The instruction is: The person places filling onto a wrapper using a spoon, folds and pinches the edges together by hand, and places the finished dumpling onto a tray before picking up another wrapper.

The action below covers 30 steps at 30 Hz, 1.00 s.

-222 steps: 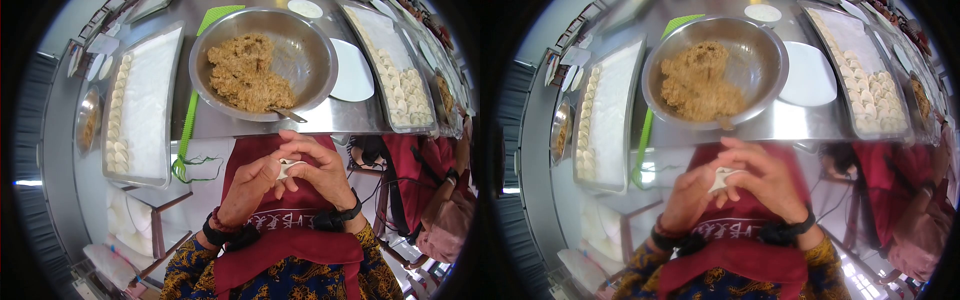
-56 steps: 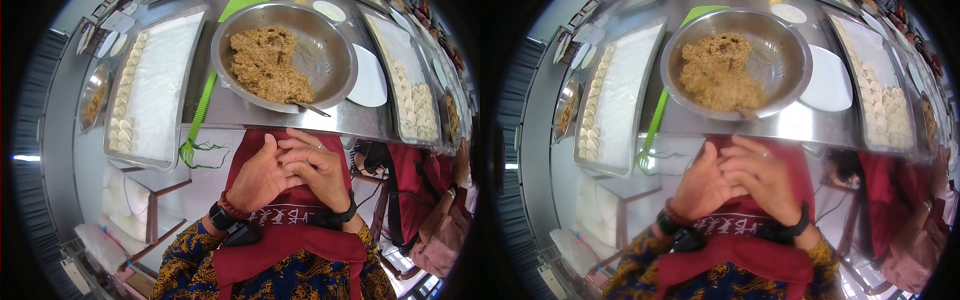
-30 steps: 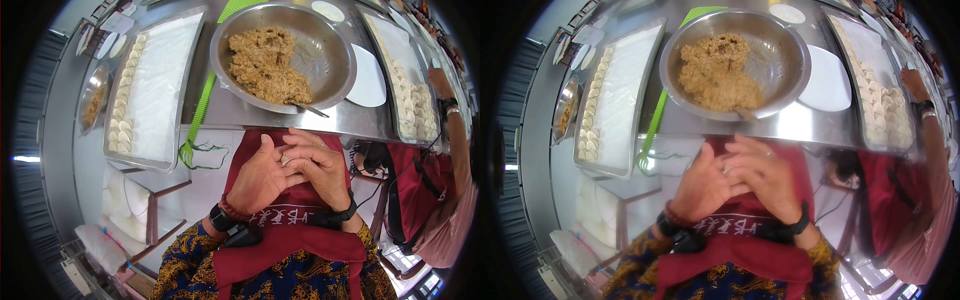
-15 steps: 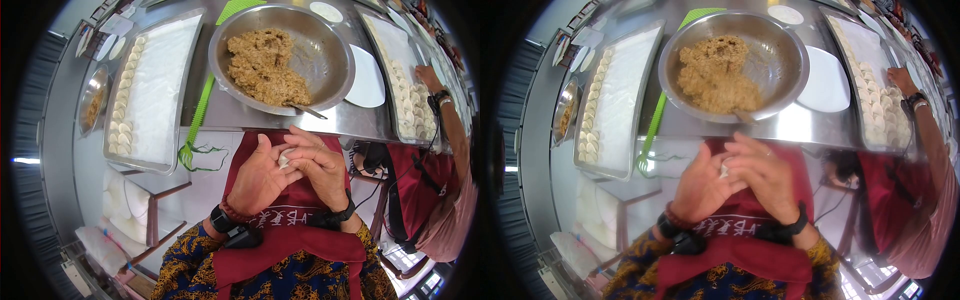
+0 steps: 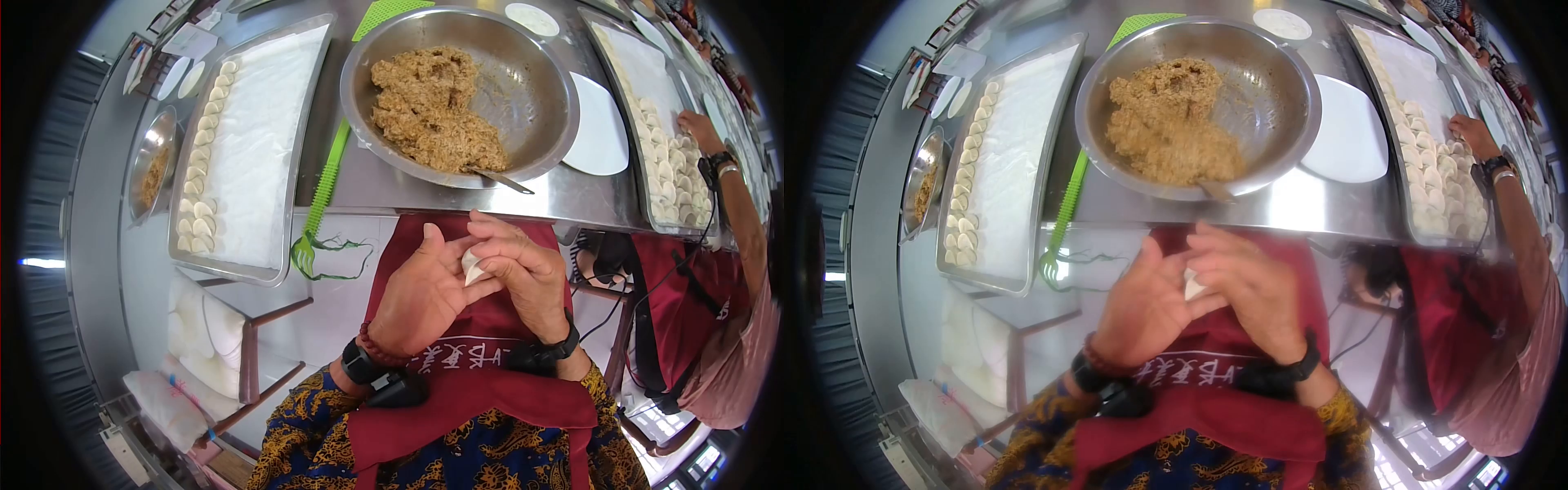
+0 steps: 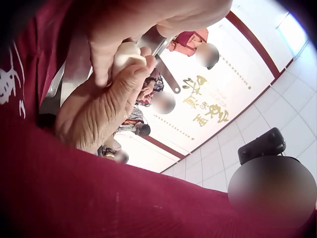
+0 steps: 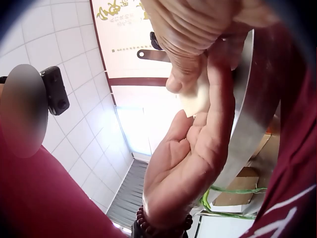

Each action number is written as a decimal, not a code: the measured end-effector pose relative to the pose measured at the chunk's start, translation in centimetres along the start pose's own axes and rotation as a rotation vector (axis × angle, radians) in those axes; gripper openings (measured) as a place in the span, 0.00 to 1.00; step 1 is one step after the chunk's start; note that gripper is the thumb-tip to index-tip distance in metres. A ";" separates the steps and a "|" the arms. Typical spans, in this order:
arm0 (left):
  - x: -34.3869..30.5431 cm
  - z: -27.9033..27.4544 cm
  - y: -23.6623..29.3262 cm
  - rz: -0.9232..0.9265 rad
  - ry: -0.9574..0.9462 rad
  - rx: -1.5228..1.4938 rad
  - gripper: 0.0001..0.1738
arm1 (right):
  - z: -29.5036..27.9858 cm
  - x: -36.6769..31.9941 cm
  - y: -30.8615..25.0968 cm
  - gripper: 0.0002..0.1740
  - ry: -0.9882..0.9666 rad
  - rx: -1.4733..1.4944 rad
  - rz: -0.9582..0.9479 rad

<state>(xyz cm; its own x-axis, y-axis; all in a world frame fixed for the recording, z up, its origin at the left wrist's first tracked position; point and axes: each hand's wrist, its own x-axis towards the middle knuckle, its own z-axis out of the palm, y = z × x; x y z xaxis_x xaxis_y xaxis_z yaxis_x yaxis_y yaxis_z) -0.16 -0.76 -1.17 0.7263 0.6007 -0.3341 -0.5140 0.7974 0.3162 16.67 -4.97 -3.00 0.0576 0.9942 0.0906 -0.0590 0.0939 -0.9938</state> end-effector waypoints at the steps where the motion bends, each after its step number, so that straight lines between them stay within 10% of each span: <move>1: 0.0 0.4 0.0 0.016 0.001 0.004 0.42 | 0.0 0.0 0.1 0.08 -0.014 -0.019 -0.010; 30: 0.4 -0.1 -1.0 0.019 0.032 -0.151 0.34 | -0.5 0.2 -1.4 0.18 -0.054 -0.509 -0.286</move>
<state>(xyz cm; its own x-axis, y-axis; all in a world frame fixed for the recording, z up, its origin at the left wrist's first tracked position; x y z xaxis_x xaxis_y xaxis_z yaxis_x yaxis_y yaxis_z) 0.61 -1.35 -1.73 0.7021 0.6156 -0.3579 -0.5922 0.7839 0.1866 17.29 -4.95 -1.68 -0.0514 0.9356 0.3492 0.4384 0.3353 -0.8339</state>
